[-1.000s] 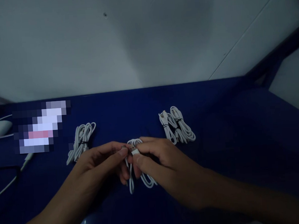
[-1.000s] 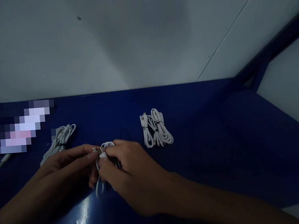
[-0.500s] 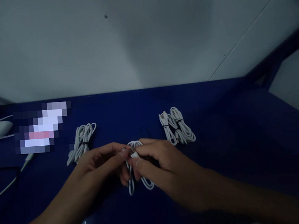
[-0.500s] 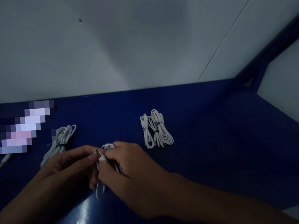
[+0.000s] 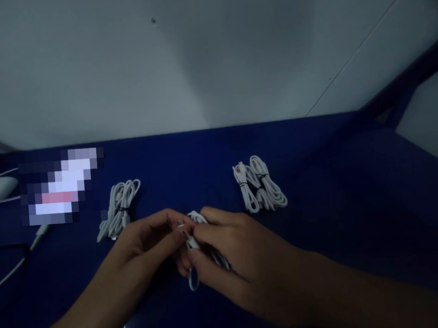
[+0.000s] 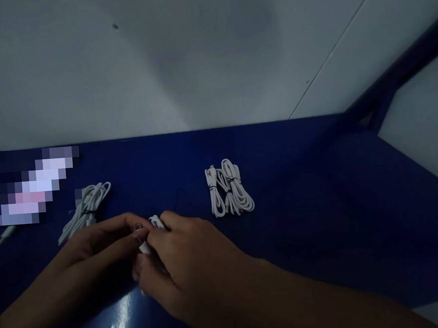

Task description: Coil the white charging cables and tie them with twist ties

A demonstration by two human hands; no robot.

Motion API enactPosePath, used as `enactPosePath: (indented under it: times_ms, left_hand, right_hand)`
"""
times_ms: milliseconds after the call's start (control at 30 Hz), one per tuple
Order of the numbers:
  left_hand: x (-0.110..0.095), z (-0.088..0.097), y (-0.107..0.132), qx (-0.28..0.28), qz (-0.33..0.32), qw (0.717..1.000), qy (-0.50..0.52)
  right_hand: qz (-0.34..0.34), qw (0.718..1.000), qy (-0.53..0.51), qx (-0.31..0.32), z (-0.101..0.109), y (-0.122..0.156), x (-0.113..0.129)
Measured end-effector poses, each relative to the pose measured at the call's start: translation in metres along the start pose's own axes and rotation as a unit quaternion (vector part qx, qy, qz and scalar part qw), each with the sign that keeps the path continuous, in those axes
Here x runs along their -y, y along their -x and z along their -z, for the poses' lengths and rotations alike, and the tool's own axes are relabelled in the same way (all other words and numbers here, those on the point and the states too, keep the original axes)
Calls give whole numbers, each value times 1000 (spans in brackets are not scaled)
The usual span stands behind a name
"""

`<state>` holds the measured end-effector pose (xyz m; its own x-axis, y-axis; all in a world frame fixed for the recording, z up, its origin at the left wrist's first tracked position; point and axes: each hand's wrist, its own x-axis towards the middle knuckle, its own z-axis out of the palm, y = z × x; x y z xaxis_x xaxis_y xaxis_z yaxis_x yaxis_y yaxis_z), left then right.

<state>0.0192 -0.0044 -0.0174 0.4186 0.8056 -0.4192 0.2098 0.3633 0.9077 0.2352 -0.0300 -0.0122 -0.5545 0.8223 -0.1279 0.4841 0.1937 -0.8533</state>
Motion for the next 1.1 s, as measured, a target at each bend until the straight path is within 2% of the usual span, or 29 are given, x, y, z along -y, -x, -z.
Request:
enactPosePath:
  times_ms: [267, 1100]
  left_hand:
    - [-3, -1, 1, 24, 5, 1000, 3]
    - [-4, -1, 3, 10, 6, 1000, -21]
  right_hand:
    - [29, 999, 44, -9, -1, 1, 3]
    - [26, 999, 25, 1, 1, 1, 0]
